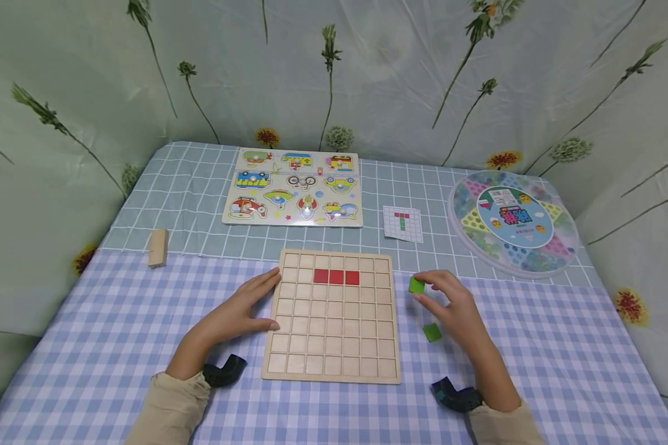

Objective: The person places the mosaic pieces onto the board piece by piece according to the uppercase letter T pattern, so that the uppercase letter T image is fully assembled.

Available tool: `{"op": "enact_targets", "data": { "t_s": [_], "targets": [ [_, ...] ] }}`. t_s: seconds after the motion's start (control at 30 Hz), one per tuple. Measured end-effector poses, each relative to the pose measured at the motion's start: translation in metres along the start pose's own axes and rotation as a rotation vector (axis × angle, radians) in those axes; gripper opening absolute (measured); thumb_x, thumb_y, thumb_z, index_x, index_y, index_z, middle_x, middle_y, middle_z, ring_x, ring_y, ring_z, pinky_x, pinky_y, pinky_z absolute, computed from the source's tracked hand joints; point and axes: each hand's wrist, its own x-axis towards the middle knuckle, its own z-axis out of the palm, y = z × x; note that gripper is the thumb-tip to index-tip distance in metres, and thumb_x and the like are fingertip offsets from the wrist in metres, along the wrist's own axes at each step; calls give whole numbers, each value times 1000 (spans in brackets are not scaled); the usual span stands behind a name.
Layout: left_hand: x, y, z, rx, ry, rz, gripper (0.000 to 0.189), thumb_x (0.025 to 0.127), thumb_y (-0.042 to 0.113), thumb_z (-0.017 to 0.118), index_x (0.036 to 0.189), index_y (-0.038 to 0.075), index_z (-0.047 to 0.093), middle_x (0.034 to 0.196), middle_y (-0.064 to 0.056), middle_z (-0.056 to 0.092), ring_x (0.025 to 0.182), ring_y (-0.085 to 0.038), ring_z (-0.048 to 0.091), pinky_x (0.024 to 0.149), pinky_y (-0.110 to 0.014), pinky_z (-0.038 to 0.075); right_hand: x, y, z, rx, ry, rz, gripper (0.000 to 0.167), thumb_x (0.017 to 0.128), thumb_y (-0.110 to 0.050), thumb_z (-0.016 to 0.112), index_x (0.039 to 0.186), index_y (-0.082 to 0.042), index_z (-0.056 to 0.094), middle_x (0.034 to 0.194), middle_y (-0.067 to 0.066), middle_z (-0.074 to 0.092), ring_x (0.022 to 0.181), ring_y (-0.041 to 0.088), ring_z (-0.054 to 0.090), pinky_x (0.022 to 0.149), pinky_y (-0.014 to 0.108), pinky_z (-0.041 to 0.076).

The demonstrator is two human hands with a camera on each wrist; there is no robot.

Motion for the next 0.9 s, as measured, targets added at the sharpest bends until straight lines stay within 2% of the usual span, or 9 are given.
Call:
{"op": "enact_targets", "data": {
  "t_s": [0.23,0.5,0.67,0.8,0.9],
  "targets": [
    [0,1,0,-4,-5,-13,91,73,42,71,141,3,25,148,-9,18,133,-30,14,102,-50,17,20,-26,21,119,12,-106,38,72,1,72,109,-4,63,103,4,57,96,18,51,82,23,41],
    [0,1,0,-8,-6,-11,91,73,41,71,141,3,25,147,-10,18,133,-29,14,102,-50,17,38,-43,60,285,21,-120,37,73,2,71,109,-1,62,104,9,58,98,24,53,81,33,46],
    [1,1,0,-3,0,-4,91,73,41,72,141,3,26,147,-10,18,132,-30,15,102,-50,17,42,-48,81,310,-2,-66,34,74,0,71,107,-2,63,101,6,58,89,22,54,75,37,47],
    [1,1,0,-4,5,0,91,72,40,72,141,3,26,147,-10,19,132,-30,16,101,-50,18,41,-46,92,281,-94,35,30,75,-7,72,103,-7,63,92,-1,56,78,16,50,67,28,46],
    [1,1,0,-11,0,-9,91,72,41,72,141,3,26,147,-9,19,132,-29,15,102,-49,19,39,-42,98,244,-165,97,26,75,-14,73,100,-11,64,89,-6,55,77,12,49,65,24,43]
  ]
}}
